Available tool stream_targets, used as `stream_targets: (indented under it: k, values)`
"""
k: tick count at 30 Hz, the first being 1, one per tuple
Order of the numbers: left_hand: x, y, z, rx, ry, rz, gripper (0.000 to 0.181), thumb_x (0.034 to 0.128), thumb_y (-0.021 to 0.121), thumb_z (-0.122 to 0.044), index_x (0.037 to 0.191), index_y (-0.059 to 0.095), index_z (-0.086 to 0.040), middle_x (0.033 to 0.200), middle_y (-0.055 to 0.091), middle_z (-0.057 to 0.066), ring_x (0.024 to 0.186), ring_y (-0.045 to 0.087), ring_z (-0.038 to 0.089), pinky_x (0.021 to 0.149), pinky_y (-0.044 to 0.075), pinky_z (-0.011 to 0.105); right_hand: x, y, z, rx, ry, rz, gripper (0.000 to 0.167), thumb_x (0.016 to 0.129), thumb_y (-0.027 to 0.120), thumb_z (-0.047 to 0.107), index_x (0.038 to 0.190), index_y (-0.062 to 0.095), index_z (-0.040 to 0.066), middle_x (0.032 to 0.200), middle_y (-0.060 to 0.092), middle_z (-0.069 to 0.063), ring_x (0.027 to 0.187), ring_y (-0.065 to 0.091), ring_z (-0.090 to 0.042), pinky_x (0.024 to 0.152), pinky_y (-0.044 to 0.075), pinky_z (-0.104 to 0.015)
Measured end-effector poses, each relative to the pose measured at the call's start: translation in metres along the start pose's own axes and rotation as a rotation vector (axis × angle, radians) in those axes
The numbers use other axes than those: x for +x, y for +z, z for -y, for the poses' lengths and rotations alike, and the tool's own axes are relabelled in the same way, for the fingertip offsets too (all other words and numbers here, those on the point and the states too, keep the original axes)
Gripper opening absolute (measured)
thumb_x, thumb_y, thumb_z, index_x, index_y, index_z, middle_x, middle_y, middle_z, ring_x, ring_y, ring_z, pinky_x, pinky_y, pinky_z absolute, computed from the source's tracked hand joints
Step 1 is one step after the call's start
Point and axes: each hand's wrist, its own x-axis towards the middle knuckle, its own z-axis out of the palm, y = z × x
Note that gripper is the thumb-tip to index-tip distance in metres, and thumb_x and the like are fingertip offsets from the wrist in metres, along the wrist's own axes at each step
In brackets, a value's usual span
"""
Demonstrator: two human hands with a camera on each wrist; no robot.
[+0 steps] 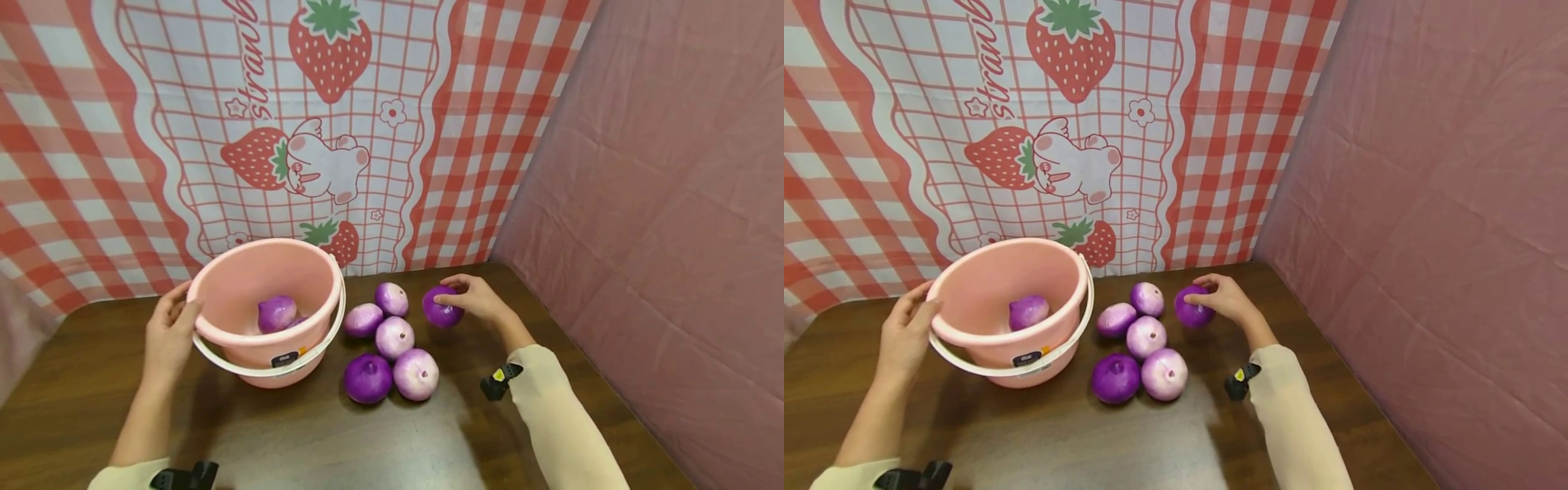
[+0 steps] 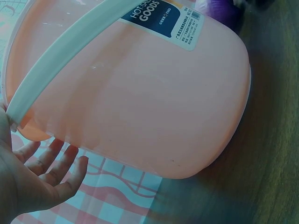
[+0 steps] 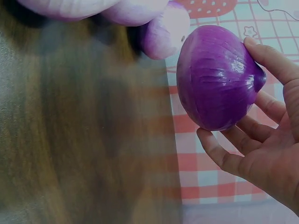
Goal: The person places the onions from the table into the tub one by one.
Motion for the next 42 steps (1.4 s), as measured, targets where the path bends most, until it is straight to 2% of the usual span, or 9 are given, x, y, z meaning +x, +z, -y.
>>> stream_targets:
  k: [10, 26, 42]
  values:
    - [0.0, 0.0, 0.0, 0.007, 0.0, -0.002, 0.024, 0.0909, 0.054, -0.014, 0.107, 0.054, -0.032, 0.077, 0.061, -0.024, 0.072, 0.057, -0.007, 0.064, 0.044, 0.005, 0.006, -0.001, 0.013, -0.05, -0.029, 0.004, 0.054, 0.077, 0.076, 0.035, 0.12, 0.058, 0.006, 0.119, 0.06, -0.017, 0.104, 0.058, -0.027, 0.079, 0.053, -0.03]
    - [0.0, 0.001, 0.0, 0.0, -0.003, -0.013, 0.024, 0.0905, 0.055, -0.013, 0.106, 0.054, -0.032, 0.076, 0.061, -0.025, 0.071, 0.056, -0.006, 0.062, 0.044, 0.005, 0.008, -0.001, 0.028, -0.118, -0.057, 0.003, 0.056, 0.078, 0.074, 0.037, 0.122, 0.058, 0.007, 0.119, 0.061, -0.016, 0.106, 0.058, -0.028, 0.081, 0.053, -0.034]
    - [-0.001, 0.001, -0.001, -0.027, -0.005, -0.009, 0.024, 0.0905, 0.055, -0.012, 0.106, 0.055, -0.031, 0.077, 0.062, -0.023, 0.071, 0.057, -0.006, 0.062, 0.045, 0.005, 0.012, -0.001, 0.045, -0.083, -0.074, 0.019, 0.055, 0.077, 0.075, 0.038, 0.12, 0.059, 0.009, 0.117, 0.061, -0.014, 0.103, 0.058, -0.026, 0.079, 0.053, -0.032]
